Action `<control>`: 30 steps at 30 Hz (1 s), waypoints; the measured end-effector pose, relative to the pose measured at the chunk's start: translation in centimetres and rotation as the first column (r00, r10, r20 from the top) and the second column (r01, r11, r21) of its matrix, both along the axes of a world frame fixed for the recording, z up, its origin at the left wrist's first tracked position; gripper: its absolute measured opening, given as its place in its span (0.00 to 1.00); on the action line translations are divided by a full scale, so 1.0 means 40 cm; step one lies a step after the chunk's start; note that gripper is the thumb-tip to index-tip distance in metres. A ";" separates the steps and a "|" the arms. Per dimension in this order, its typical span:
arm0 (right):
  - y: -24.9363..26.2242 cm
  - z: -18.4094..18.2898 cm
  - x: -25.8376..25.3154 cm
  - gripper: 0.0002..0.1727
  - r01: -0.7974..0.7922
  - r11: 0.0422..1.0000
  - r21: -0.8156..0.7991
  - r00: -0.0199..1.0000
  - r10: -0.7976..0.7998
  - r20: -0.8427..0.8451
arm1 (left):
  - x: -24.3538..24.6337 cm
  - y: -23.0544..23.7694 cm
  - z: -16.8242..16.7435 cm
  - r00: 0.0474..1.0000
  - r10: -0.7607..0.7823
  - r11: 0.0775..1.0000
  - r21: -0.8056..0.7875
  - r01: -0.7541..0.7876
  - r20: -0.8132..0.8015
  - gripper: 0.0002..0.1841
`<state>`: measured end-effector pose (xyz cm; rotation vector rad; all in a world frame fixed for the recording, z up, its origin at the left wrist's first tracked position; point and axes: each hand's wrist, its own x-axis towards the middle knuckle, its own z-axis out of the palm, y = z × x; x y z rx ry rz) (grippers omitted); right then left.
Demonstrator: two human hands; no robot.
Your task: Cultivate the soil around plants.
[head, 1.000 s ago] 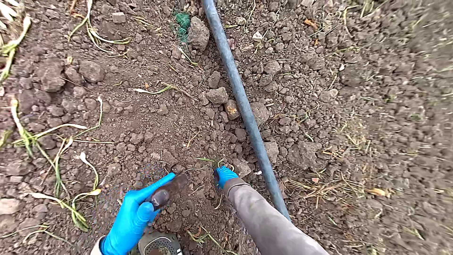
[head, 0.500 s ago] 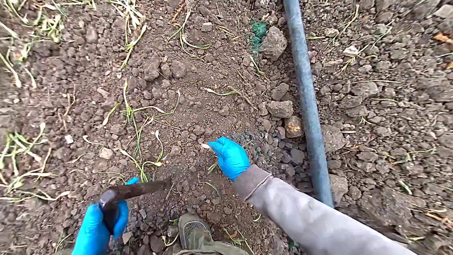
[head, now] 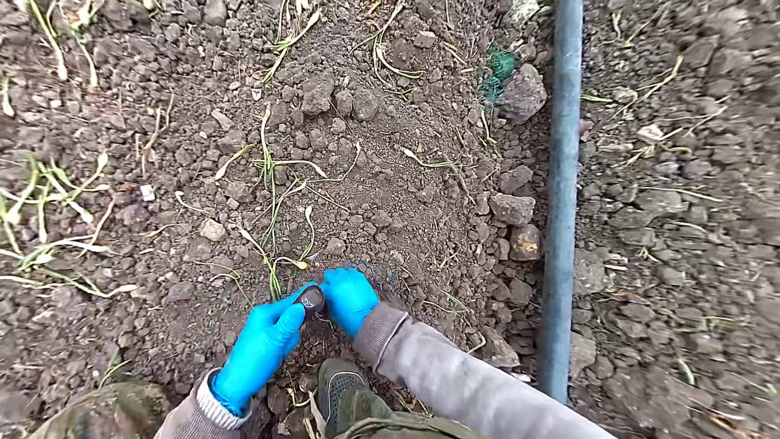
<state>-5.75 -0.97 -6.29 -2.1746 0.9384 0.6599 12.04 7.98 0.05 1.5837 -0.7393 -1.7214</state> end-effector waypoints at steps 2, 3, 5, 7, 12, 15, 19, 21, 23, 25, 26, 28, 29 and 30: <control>0.020 -0.056 0.052 0.11 -0.100 0.989 0.111 0.990 0.109 -0.084 | 0.063 0.033 0.076 0.998 0.058 0.991 -0.118 -0.062 -0.034 0.41; 0.031 -0.062 0.064 0.13 -0.079 0.989 0.125 0.992 0.090 -0.084 | 0.093 0.053 0.121 0.998 0.056 0.983 -0.175 -0.061 -0.029 0.44; 0.048 -0.057 0.073 0.19 0.095 0.995 0.003 0.995 -0.095 0.028 | 0.136 0.087 0.198 0.997 0.036 0.975 -0.220 -0.021 0.062 0.44; 0.024 -0.062 0.106 0.20 0.272 0.955 -0.122 0.957 -0.254 0.142 | 0.150 0.106 0.211 0.982 0.007 0.994 -0.112 0.015 0.189 0.45; -0.084 -0.054 0.192 0.21 0.203 0.978 0.041 0.959 -0.190 -0.208 | 0.147 0.150 0.100 0.978 -0.035 0.986 0.168 0.000 0.205 0.46; -0.110 -0.034 0.134 0.24 0.238 0.964 -0.121 0.965 -0.249 -0.080 | 0.153 0.159 0.098 0.997 0.079 0.981 0.179 -0.080 0.013 0.50; -0.163 -0.039 0.126 0.19 0.423 0.871 -0.250 0.868 -0.310 0.389 | 0.171 0.168 0.089 0.996 0.057 0.975 0.217 -0.040 -0.073 0.55; -0.151 -0.032 0.203 0.15 0.449 0.859 -0.245 0.839 -0.311 0.446 | 0.171 0.175 0.083 0.993 0.058 0.980 0.198 -0.037 -0.102 0.58; -0.119 -0.023 0.286 0.17 0.373 0.909 -0.188 0.903 -0.309 0.298 | 0.159 0.182 0.086 0.986 0.116 0.977 0.190 -0.091 -0.121 0.56; -0.097 -0.029 0.355 0.24 0.291 0.955 -0.060 0.957 -0.291 0.007 | 0.152 0.188 0.091 0.976 0.155 0.977 0.173 -0.129 -0.149 0.53; -0.088 -0.038 0.379 0.25 0.275 0.961 -0.034 0.957 -0.277 -0.085 | 0.152 0.191 0.091 0.977 0.151 0.978 0.164 -0.126 -0.150 0.52; -0.082 -0.051 0.396 0.21 0.261 0.964 -0.049 0.958 -0.265 -0.107 | 0.152 0.195 0.087 0.988 0.144 0.979 0.153 -0.134 -0.057 0.48; -0.083 -0.049 0.385 0.18 0.262 0.964 -0.051 0.961 -0.265 -0.083 | 0.148 0.196 0.085 0.990 0.139 0.979 0.147 -0.140 0.021 0.45; -0.089 -0.040 0.364 0.17 0.274 0.960 -0.056 0.960 -0.277 -0.050 | 0.146 0.196 0.083 0.986 0.133 0.980 0.134 -0.145 0.096 0.42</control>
